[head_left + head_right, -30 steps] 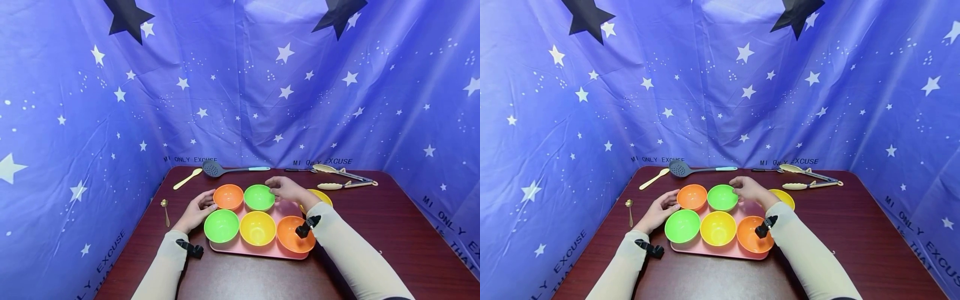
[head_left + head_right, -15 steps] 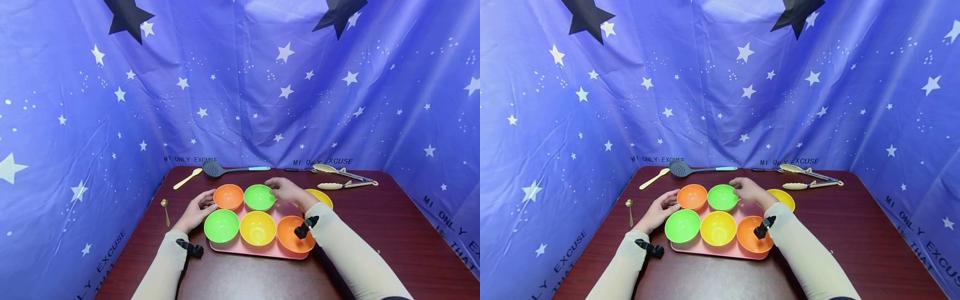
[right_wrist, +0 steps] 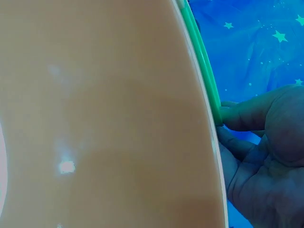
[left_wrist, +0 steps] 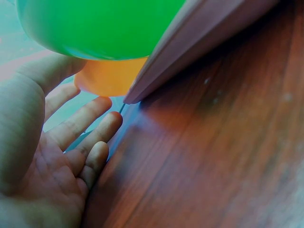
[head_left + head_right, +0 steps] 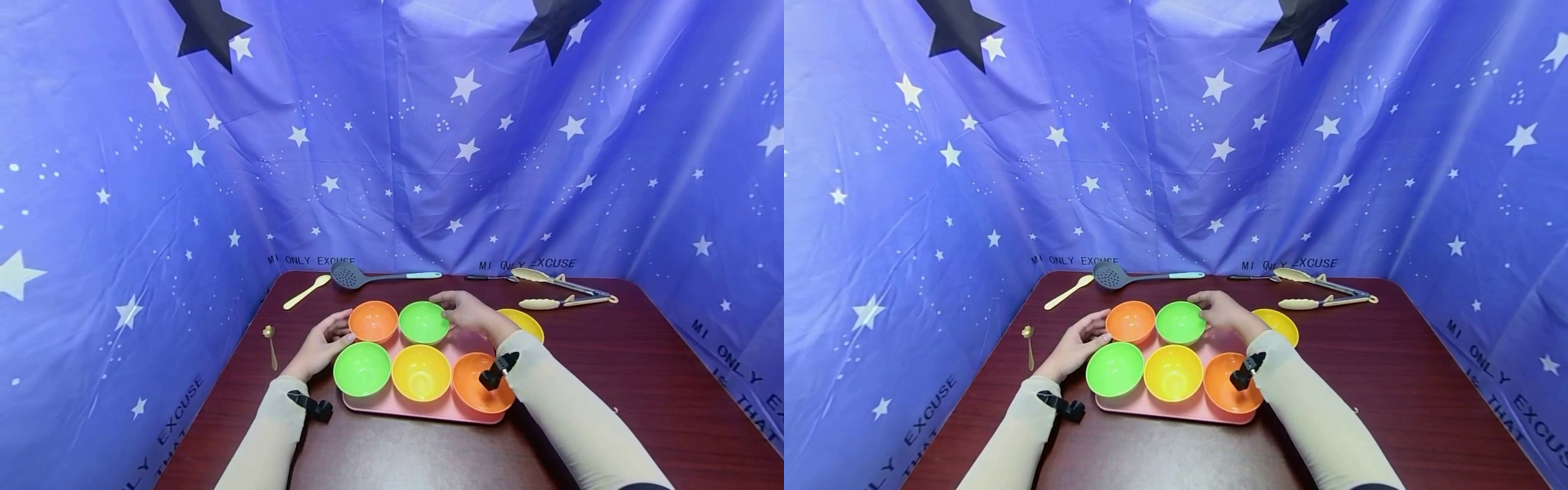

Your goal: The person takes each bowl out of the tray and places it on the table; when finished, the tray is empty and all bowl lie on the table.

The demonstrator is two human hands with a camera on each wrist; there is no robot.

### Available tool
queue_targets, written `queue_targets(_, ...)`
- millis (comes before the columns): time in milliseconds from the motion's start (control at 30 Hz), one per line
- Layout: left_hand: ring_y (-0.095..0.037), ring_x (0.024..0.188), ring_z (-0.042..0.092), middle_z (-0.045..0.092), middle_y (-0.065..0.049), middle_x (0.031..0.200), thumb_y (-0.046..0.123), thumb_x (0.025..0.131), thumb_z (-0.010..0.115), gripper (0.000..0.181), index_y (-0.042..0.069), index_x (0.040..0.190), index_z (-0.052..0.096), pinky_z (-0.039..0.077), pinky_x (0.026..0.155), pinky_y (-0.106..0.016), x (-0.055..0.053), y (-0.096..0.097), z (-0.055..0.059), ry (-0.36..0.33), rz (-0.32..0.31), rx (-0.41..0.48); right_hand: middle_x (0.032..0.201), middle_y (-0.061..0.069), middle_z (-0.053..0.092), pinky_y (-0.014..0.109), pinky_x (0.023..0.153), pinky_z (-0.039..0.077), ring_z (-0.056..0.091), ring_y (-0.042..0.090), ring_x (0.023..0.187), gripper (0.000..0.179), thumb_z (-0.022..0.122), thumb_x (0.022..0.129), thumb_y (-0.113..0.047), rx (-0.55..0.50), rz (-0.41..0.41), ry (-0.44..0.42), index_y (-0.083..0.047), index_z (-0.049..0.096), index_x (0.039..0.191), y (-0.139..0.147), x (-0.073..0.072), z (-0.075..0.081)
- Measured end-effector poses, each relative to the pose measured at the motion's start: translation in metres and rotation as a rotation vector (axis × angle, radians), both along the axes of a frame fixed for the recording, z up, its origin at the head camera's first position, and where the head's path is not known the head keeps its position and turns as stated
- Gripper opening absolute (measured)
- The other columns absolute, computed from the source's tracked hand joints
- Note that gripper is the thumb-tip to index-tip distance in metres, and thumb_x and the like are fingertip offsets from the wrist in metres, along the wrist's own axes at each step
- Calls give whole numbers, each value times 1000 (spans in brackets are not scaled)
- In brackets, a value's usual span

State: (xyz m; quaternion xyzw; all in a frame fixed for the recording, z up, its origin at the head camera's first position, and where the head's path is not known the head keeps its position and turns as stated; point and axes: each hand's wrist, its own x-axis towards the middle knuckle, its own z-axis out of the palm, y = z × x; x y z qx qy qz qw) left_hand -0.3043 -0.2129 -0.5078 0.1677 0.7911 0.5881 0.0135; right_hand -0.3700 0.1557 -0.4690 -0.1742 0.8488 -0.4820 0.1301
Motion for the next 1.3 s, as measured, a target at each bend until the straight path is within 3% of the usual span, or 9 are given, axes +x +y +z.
queue_targets(267,-42,125,59,63,-23,138,11,103,68,59,2,156,45,44,100,-46,-1,0,-3,-2,15,-9,112,20,65,47,70,62,67,25,80,44,56,99,11,-27,-37,-37,2,61,142,3,2,4)
queue_targets(500,-42,125,59,64,-23,138,11,103,68,59,2,156,45,43,101,-47,-2,1,-5,9,20,-22,121,23,65,46,72,62,68,26,92,44,57,100,10,-36,-35,-7,3,60,143,10,2,9)
queue_targets(767,-41,125,60,64,-23,137,11,103,69,58,3,156,46,43,102,-48,-3,1,-6,3,28,-20,128,29,59,56,75,61,70,32,91,45,55,101,9,-118,-46,-44,2,57,146,19,8,17)
queue_targets(933,-40,124,61,65,-22,136,11,103,69,59,2,156,46,45,99,-41,-3,0,-5,-1,21,-15,131,33,57,60,76,59,70,37,91,46,54,102,9,-173,-52,-37,4,54,147,25,13,23)
queue_targets(1100,-40,124,61,65,-24,136,10,102,69,60,1,156,46,45,95,-36,-3,-1,-3,-3,11,-2,135,34,56,61,78,59,72,32,85,45,54,103,7,-174,-74,-7,4,53,148,31,21,28)
queue_targets(1300,-39,123,61,65,-24,136,10,102,70,59,1,155,46,45,96,-38,-1,-1,-1,-8,9,-7,140,33,54,61,81,57,74,30,87,46,53,104,6,-205,-104,-8,3,52,150,39,31,33)
